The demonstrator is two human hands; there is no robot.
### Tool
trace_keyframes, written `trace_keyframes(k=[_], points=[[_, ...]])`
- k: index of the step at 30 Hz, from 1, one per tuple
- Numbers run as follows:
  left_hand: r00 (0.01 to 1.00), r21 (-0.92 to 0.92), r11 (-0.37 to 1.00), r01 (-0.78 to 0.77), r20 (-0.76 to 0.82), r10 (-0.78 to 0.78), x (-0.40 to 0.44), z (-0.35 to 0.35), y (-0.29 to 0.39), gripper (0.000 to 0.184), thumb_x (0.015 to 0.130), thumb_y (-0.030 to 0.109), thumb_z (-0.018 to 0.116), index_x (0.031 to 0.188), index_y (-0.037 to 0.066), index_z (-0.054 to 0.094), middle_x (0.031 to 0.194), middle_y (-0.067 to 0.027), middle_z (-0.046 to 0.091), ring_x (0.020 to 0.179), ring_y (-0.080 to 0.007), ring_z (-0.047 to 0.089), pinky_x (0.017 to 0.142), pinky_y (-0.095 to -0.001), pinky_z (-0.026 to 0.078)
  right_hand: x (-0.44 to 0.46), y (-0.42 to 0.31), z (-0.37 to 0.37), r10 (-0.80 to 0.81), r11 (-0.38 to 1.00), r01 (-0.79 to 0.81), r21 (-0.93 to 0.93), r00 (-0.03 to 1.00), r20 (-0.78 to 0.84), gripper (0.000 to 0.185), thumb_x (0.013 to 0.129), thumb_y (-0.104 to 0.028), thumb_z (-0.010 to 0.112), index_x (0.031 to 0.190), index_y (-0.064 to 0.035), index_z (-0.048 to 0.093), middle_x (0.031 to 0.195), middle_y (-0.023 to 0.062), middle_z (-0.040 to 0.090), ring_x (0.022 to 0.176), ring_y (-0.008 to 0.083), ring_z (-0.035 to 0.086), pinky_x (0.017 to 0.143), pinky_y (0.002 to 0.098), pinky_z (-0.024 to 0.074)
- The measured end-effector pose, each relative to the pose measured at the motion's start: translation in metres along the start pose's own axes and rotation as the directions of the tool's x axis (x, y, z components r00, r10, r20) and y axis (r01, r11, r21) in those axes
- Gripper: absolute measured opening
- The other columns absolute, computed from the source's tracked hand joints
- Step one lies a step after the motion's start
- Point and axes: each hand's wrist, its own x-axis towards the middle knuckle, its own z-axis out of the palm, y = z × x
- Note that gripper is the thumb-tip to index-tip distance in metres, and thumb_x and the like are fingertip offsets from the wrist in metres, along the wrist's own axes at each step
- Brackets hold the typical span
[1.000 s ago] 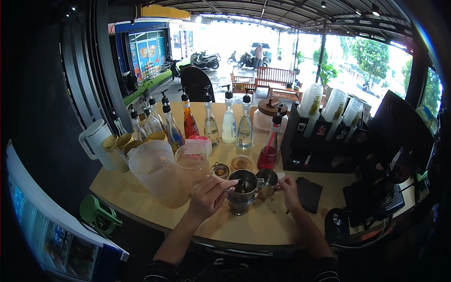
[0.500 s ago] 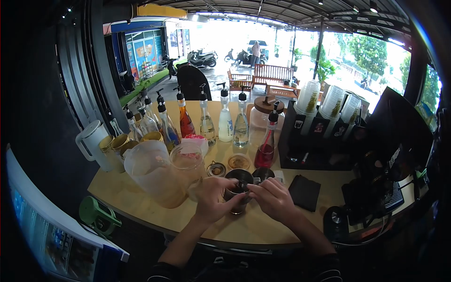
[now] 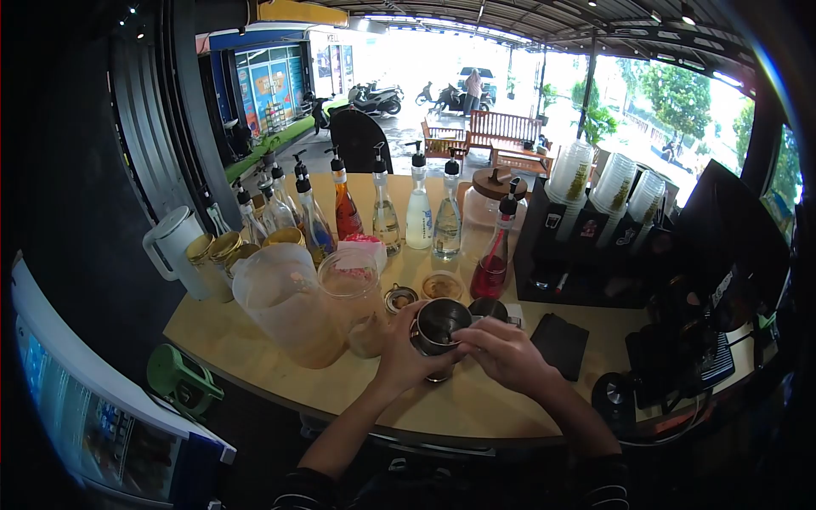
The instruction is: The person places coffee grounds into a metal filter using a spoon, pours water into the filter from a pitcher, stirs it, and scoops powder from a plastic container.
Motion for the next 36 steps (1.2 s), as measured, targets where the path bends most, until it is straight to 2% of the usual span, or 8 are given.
trace_keyframes(k=[5,9,16,19,25,29,33,36], points=[[1.0,-0.079,0.997,0.012,0.017,-0.011,0.001,-0.001,0.004,0.082,0.056,0.034,0.089,0.119,0.001,0.049,0.106,-0.0132,0.062,0.099,-0.0225,0.063,0.086,-0.0352,0.05,-0.002,0.007,-0.003,0.045,0.999,-0.044,-0.022,0.999,0.021,0.025,0.078,-0.006,0.07,0.101,-0.0027,0.06,0.079,0.0086,0.059,0.071,0.0252,0.06,0.063,0.0363,0.0492],[1.0,-0.086,0.996,-0.024,0.006,0.025,0.006,-0.004,0.005,0.08,0.056,0.032,0.089,0.119,0.001,0.05,0.107,-0.0123,0.062,0.1,-0.0214,0.063,0.087,-0.0349,0.05,0.002,0.0,-0.005,0.058,0.986,-0.066,0.151,0.996,0.061,0.021,0.081,-0.008,0.069,0.1,-0.0031,0.061,0.078,0.0091,0.06,0.072,0.0259,0.061,0.062,0.036,0.0501],[0.997,-0.154,0.985,-0.073,0.015,0.076,0.014,-0.007,0.002,0.078,0.055,0.029,0.088,0.12,0.004,0.051,0.108,-0.0118,0.062,0.101,-0.0233,0.062,0.089,-0.0361,0.048,0.005,0.0,-0.011,0.105,0.977,-0.119,0.174,0.99,0.09,0.019,0.083,-0.008,0.067,0.1,-0.0024,0.061,0.084,0.0106,0.06,0.072,0.0276,0.062,0.063,0.0361,0.0502],[0.995,-0.048,0.994,-0.099,0.023,0.1,0.016,-0.007,-0.001,0.08,0.053,0.031,0.087,0.121,0.005,0.052,0.107,-0.0121,0.062,0.102,-0.0258,0.061,0.09,-0.0385,0.046,0.009,0.0,-0.014,0.171,0.969,-0.178,0.17,0.984,0.055,0.018,0.084,-0.008,0.066,0.1,-0.0021,0.061,0.084,0.011,0.059,0.075,0.0264,0.063,0.064,0.035,0.0501],[0.994,-0.089,0.99,-0.106,0.022,0.108,0.023,-0.012,-0.001,0.083,0.051,0.031,0.088,0.121,0.006,0.051,0.111,-0.011,0.061,0.104,-0.0257,0.061,0.091,-0.0386,0.046,0.011,-0.006,-0.015,0.145,0.96,-0.161,0.229,0.986,0.087,0.015,0.086,-0.006,0.063,0.1,-0.0012,0.061,0.085,0.0104,0.06,0.075,0.0238,0.064,0.066,0.033,0.0512],[0.998,-0.196,0.978,-0.066,0.006,0.068,0.021,-0.009,-0.003,0.083,0.051,0.028,0.089,0.121,0.005,0.051,0.113,-0.0101,0.06,0.105,-0.0236,0.06,0.093,-0.0366,0.046,0.012,-0.004,-0.013,0.201,0.956,-0.18,0.233,0.977,-0.07,0.016,0.086,-0.004,0.063,0.101,0.0,0.061,0.085,0.0118,0.06,0.076,0.0229,0.065,0.066,0.0312,0.0519],[0.997,-0.171,0.983,-0.071,-0.033,0.067,0.019,-0.007,0.001,0.082,0.051,0.025,0.09,0.121,0.004,0.051,0.114,-0.0099,0.06,0.107,-0.022,0.06,0.093,-0.0351,0.046,0.014,-0.011,-0.005,0.111,0.99,-0.094,0.102,0.978,-0.174,0.017,0.086,-0.005,0.064,0.102,-0.0008,0.062,0.085,0.0118,0.06,0.073,0.0227,0.065,0.064,0.0314,0.0512],[0.997,-0.195,0.978,-0.074,-0.042,0.067,0.019,-0.008,0.003,0.081,0.052,0.024,0.089,0.121,0.004,0.051,0.115,-0.01,0.06,0.107,-0.0219,0.059,0.094,-0.0352,0.046,0.011,-0.015,-0.001,0.126,0.979,-0.111,0.169,0.989,-0.082,0.017,0.085,-0.005,0.065,0.102,-0.0012,0.062,0.085,0.0115,0.06,0.071,0.0228,0.064,0.063,0.0321,0.051]])
